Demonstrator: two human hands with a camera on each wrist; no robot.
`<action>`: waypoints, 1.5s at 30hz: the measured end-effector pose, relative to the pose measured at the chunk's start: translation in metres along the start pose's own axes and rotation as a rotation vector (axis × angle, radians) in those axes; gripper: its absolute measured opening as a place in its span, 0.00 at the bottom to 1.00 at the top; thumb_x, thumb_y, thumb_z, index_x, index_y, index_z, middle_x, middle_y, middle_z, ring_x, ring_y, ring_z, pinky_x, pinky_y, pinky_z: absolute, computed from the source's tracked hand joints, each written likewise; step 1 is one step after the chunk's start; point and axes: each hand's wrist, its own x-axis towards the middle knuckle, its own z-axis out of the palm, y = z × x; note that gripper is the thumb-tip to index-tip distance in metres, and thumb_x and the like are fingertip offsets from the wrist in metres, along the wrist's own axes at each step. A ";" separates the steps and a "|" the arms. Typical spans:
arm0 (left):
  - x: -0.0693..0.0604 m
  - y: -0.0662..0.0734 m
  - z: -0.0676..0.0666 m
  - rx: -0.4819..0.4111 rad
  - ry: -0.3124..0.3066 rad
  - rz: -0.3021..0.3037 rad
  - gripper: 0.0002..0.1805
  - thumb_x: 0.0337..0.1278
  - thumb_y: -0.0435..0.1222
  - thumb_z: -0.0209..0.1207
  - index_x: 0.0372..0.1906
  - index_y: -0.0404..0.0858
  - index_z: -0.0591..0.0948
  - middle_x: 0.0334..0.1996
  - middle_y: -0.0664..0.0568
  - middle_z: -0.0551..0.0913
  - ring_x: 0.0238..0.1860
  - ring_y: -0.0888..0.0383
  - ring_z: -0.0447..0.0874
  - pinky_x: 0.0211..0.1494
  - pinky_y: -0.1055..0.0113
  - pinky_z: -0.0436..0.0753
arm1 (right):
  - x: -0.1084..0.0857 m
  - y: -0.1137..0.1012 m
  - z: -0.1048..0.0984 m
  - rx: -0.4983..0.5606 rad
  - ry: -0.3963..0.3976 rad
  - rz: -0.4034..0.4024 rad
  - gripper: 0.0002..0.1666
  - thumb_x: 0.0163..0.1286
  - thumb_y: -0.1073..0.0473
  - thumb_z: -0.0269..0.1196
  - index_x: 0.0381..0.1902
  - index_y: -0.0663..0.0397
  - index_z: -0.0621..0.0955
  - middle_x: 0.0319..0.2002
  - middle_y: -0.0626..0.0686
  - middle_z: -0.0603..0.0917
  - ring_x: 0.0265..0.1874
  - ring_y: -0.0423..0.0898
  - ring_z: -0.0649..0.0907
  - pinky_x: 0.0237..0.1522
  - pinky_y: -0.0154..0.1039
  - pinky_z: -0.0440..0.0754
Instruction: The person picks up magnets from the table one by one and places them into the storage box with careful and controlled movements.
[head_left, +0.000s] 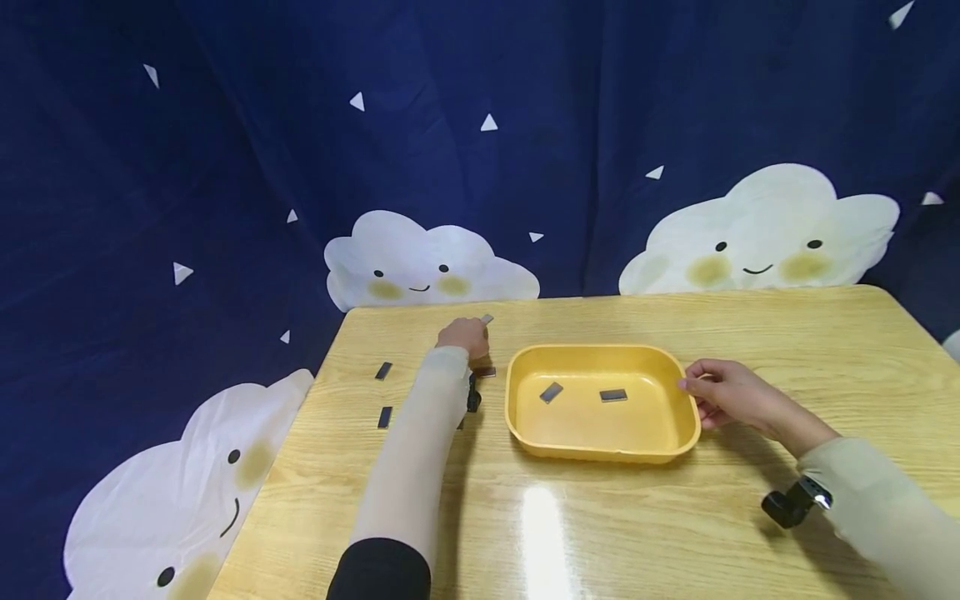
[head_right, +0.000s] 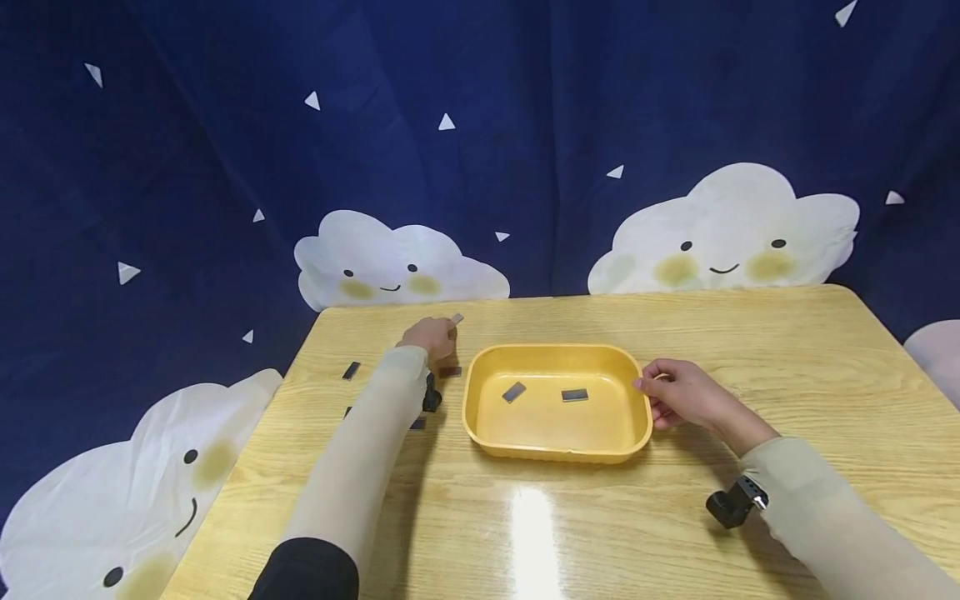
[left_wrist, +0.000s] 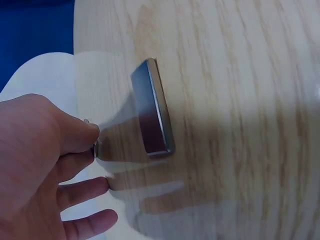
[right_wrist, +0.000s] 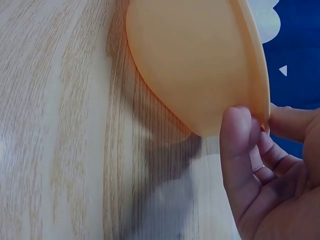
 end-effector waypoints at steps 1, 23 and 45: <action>0.001 0.001 0.000 -0.017 0.001 -0.006 0.14 0.71 0.37 0.47 0.49 0.45 0.83 0.48 0.50 0.86 0.32 0.56 0.76 0.31 0.63 0.74 | -0.001 0.000 -0.001 0.000 0.004 -0.001 0.22 0.78 0.53 0.53 0.54 0.70 0.69 0.29 0.50 0.79 0.24 0.39 0.82 0.29 0.38 0.85; 0.022 0.002 0.001 -0.126 0.153 -0.205 0.04 0.54 0.38 0.69 0.30 0.43 0.85 0.32 0.52 0.87 0.31 0.56 0.84 0.35 0.59 0.84 | -0.003 -0.001 0.001 0.006 0.027 -0.018 0.21 0.77 0.55 0.54 0.52 0.70 0.70 0.26 0.50 0.80 0.23 0.40 0.81 0.27 0.39 0.85; 0.017 -0.007 0.007 -0.308 0.163 -0.241 0.18 0.72 0.43 0.52 0.32 0.39 0.86 0.33 0.47 0.88 0.26 0.55 0.80 0.26 0.62 0.77 | 0.000 -0.004 0.002 -0.029 0.026 0.001 0.21 0.77 0.54 0.54 0.53 0.70 0.70 0.28 0.51 0.79 0.24 0.40 0.81 0.28 0.38 0.85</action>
